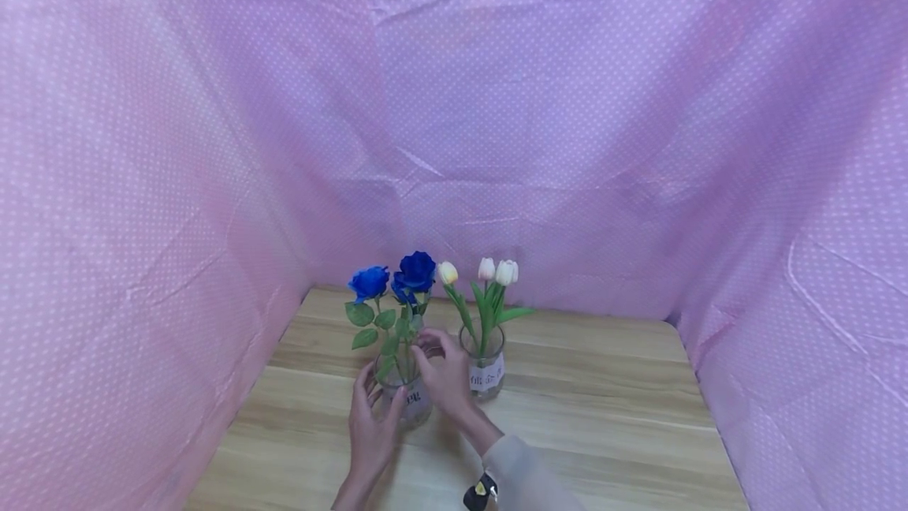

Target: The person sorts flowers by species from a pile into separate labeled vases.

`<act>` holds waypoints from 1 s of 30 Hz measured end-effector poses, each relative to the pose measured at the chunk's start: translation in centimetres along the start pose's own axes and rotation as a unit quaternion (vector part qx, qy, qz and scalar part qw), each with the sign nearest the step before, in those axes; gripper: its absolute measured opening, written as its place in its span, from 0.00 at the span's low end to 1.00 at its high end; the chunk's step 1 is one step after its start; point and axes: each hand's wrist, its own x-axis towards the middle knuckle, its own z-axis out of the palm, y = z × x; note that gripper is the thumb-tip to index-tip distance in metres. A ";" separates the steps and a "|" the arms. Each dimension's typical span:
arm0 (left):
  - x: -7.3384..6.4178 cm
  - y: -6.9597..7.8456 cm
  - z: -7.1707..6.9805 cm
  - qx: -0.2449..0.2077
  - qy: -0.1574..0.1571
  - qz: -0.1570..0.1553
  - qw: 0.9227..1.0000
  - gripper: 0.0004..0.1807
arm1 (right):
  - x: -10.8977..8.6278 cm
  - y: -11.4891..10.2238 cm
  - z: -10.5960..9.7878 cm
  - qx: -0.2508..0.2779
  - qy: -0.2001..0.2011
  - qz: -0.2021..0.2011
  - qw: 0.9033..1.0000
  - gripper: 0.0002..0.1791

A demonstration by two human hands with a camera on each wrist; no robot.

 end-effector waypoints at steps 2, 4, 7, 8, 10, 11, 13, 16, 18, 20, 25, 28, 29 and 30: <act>0.0 0.1 0.0 -0.001 -0.001 0.000 1.000 0.45 | -0.2 0.3 0.1 -0.008 0.004 -0.026 1.000 0.16; 0.0 0.1 -0.1 -0.001 -0.004 -0.004 1.000 0.45 | -0.4 0.7 0.1 -0.018 0.007 -0.045 0.999 0.16; 0.0 0.2 -0.1 -0.003 -0.008 -0.008 1.000 0.45 | -0.8 1.1 0.3 -0.034 0.014 -0.064 0.997 0.16; 0.0 0.1 -0.1 -0.004 -0.009 -0.009 1.000 0.45 | -0.9 1.2 0.3 -0.040 0.015 -0.069 0.997 0.16; 0.0 0.1 0.0 -0.004 -0.008 -0.007 1.000 0.45 | -1.2 1.4 0.3 -0.047 0.020 -0.078 0.996 0.16; -0.1 0.1 0.0 -0.004 -0.007 -0.004 1.000 0.45 | -1.3 1.4 0.3 -0.050 0.020 -0.081 0.995 0.16; -0.1 0.0 0.1 -0.004 -0.003 0.004 1.000 0.45 | -1.4 1.5 0.2 -0.052 0.021 -0.084 0.995 0.16; -0.1 0.0 0.2 -0.003 0.004 0.017 1.000 0.44 | -1.6 1.5 0.1 -0.051 0.021 -0.076 0.996 0.14; -0.1 -0.1 0.2 -0.004 0.007 0.021 1.000 0.44 | -1.8 1.5 0.0 -0.055 0.022 -0.067 0.996 0.14; -0.1 -0.1 0.2 -0.005 0.008 0.021 1.000 0.44 | -2.0 1.6 -0.1 -0.056 0.024 -0.059 0.996 0.14; 0.0 0.0 0.1 -0.003 0.005 0.014 1.000 0.45 | -2.5 1.6 -0.4 -0.045 0.022 -0.039 0.998 0.17; 0.0 0.0 0.0 -0.001 0.001 0.009 1.000 0.45 | -2.9 1.6 -0.8 -0.033 0.012 -0.023 0.999 0.18; 0.0 0.1 0.0 -0.001 0.000 0.008 1.000 0.45 | -3.0 1.6 -0.9 -0.032 0.007 -0.019 0.999 0.18; 0.0 0.0 -0.1 -0.002 -0.001 0.006 1.000 0.45 | -3.2 1.5 -1.1 -0.029 0.000 -0.013 0.999 0.19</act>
